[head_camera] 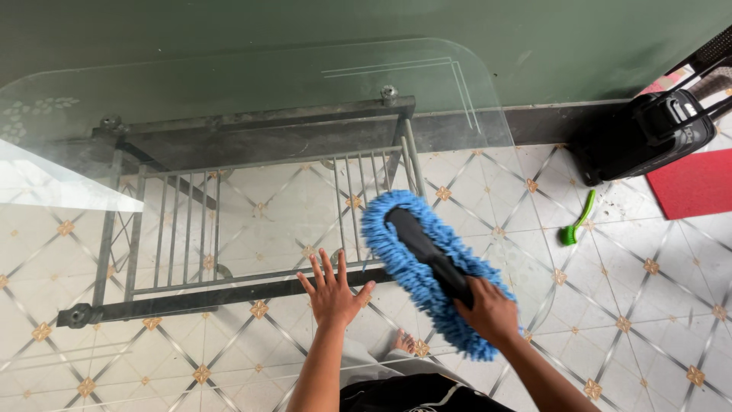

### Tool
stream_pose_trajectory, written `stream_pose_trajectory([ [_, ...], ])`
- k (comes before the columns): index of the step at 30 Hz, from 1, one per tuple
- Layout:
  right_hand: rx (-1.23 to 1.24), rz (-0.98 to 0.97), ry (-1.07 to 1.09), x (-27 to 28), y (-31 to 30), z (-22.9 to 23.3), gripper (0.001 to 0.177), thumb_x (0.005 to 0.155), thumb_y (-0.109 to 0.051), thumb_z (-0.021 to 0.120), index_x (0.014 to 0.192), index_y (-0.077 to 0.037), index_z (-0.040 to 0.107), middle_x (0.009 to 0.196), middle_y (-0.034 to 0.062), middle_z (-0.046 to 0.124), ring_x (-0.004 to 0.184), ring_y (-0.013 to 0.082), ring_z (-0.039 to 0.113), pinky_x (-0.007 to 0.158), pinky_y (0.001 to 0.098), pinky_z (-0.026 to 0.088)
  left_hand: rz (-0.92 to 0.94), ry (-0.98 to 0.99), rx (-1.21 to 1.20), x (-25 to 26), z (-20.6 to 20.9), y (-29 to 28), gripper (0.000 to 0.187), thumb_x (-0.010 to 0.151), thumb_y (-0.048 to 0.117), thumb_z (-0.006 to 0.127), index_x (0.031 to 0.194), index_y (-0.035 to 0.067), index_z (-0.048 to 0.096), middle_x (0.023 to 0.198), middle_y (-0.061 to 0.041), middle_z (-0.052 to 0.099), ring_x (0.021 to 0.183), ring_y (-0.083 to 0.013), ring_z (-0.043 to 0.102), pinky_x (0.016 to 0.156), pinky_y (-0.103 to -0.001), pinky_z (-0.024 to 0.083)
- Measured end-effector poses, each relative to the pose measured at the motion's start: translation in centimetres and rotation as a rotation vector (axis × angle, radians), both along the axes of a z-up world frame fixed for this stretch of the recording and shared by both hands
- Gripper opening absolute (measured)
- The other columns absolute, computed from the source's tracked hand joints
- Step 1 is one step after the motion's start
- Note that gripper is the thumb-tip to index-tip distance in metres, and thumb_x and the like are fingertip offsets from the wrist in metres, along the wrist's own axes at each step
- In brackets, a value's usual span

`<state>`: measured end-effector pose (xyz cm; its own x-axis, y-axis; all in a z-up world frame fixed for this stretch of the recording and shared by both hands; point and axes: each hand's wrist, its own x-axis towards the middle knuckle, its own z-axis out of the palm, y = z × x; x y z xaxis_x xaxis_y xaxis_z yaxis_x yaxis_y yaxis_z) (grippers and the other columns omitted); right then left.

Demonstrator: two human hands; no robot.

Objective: The person uses a blue duster to wipe the surface of a glass table. They move the duster back and forth across the glass top while occasionally steadying the table with their other hand.

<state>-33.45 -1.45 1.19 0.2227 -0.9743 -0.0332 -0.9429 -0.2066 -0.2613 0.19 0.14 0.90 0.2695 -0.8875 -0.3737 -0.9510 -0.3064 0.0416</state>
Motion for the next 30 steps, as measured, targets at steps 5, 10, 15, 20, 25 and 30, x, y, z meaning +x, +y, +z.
stream_pose_trajectory([
  [5, 0.081, -0.332, 0.081, -5.3, -4.9, -1.2, 0.066, 0.082, -0.05, 0.073, 0.137, -0.018, 0.057, 0.118, 0.0085, 0.069, 0.098, 0.0314, 0.072, 0.074, 0.0479, 0.06, -0.01, 0.146, -0.04, 1.0, -1.1, 0.3, 0.113, 0.081, 0.092, 0.04, 0.165, 0.025, 0.005, 0.171, -0.015, -0.011, 0.155, -0.0351, -0.018, 0.117, -0.066, -0.016],
  [10, -0.083, -0.409, 0.056, -1.9, -10.6, -2.1, 0.06, 0.083, -0.051, 0.075, 0.126, -0.012, 0.061, 0.117, 0.0147, 0.068, 0.097, 0.0374, 0.071, 0.076, 0.0515, 0.058, 0.03, 0.344, -0.03, 2.6, -1.9, 0.3, 0.112, 0.079, 0.084, 0.055, 0.165, 0.03, 0.008, 0.173, -0.007, -0.016, 0.157, -0.0277, -0.022, 0.12, -0.06, -0.019],
  [15, -0.055, -0.291, 0.0, 6.6, -9.4, -1.1, 0.051, 0.083, -0.046, 0.075, 0.117, -0.012, 0.061, 0.114, 0.0131, 0.067, 0.095, 0.0361, 0.071, 0.076, 0.0514, 0.057, 0.019, 0.406, 0.007, 3.2, -1.8, 0.3, 0.109, 0.081, 0.072, 0.064, 0.165, 0.033, 0.007, 0.173, -0.004, -0.018, 0.157, -0.0227, -0.022, 0.122, -0.056, -0.019],
  [20, -0.027, 0.003, 0.009, 9.8, -3.5, -0.2, 0.057, 0.079, -0.045, 0.075, 0.124, -0.014, 0.06, 0.116, 0.0072, 0.066, 0.1, 0.0317, 0.07, 0.073, 0.0463, 0.06, -0.037, 0.32, 0.012, 3.4, 0.0, 0.9, 0.098, 0.084, 0.067, 0.063, 0.164, 0.034, 0.015, 0.174, 0.0, -0.009, 0.159, -0.0195, -0.009, 0.125, -0.052, -0.008],
  [25, 0.039, -0.18, 0.029, 5.7, -1.8, -1.1, 0.055, 0.079, -0.05, 0.074, 0.123, -0.02, 0.063, 0.113, 0.0027, 0.071, 0.102, 0.0269, 0.073, 0.078, 0.0448, 0.06, -0.181, 0.272, -0.137, 6.9, -1.0, 2.7, 0.08, 0.094, 0.064, 0.05, 0.161, 0.025, 0.028, 0.172, -0.001, 0.014, 0.157, -0.0199, 0.014, 0.126, -0.047, 0.01],
  [30, 0.026, -0.512, 0.081, 2.1, -7.0, -2.5, 0.068, 0.083, -0.058, 0.069, 0.131, -0.012, 0.059, 0.127, 0.0158, 0.064, 0.102, 0.041, 0.07, 0.079, 0.0546, 0.057, -0.152, 0.038, -0.221, 15.4, -1.8, 5.2, 0.077, 0.098, 0.068, 0.04, 0.157, 0.02, 0.03, 0.168, -0.01, 0.018, 0.154, -0.0267, 0.017, 0.124, -0.047, 0.014],
])
